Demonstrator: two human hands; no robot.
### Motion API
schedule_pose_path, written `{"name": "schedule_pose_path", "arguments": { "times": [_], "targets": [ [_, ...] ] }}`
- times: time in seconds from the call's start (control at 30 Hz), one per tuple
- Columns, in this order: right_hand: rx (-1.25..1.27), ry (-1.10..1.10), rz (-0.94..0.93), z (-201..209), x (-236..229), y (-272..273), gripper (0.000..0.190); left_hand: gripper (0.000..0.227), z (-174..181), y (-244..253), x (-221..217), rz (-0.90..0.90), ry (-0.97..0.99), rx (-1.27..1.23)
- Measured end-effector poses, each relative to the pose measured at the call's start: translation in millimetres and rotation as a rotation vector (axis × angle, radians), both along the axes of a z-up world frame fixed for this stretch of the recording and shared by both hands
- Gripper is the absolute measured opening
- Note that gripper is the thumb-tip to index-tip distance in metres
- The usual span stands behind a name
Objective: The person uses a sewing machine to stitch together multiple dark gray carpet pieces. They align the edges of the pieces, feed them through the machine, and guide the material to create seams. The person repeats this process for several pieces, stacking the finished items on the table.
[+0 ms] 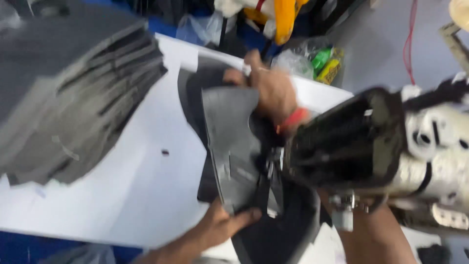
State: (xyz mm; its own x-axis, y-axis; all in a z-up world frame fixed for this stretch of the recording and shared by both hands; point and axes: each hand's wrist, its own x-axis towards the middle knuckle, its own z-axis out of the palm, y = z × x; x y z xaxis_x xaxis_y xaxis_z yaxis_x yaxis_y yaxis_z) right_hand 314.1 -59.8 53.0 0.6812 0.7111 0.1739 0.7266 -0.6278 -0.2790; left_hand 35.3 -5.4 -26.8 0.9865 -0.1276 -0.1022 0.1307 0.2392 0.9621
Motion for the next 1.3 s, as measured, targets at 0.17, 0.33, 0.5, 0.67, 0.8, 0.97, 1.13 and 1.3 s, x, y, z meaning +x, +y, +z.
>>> {"name": "schedule_pose_path", "arguments": {
  "times": [0.17, 0.33, 0.5, 0.67, 0.8, 0.97, 1.13, 1.3],
  "targets": [
    [0.135, -0.103, -0.125, -5, -20, -26, 0.054, 0.035, 23, -1, -1, -0.063, 0.167, -0.065],
    [-0.152, 0.247, -0.197, -25, -49, -40, 0.070, 0.035, 25, 2, -12, -0.067, 0.083, -0.229],
    [0.362, -0.150, -0.418, 30, 24, -46, 0.071, 0.044, 17, -4, -9, -0.018, 0.045, -0.030],
    [0.395, -0.601, -0.218, 44, 28, -80, 0.067, 0.040, 27, 3, -6, -0.055, 0.080, -0.113],
    [0.190, -0.201, -0.468, 44, -100, -131, 0.036, 0.039, 30, 7, -5, -0.070, 0.145, -0.133],
    [0.371, -0.022, -0.389, 24, -219, -144, 0.026, 0.038, 16, 8, -2, -0.089, 0.125, -0.129],
    [0.181, -0.135, -0.239, 31, -247, -116, 0.047, 0.039, 21, 9, -2, -0.110, 0.220, -0.238],
    [0.017, -0.193, -0.247, 24, -247, -114, 0.057, 0.039, 20, 10, -1, -0.087, 0.110, -0.211]
  ]
}}
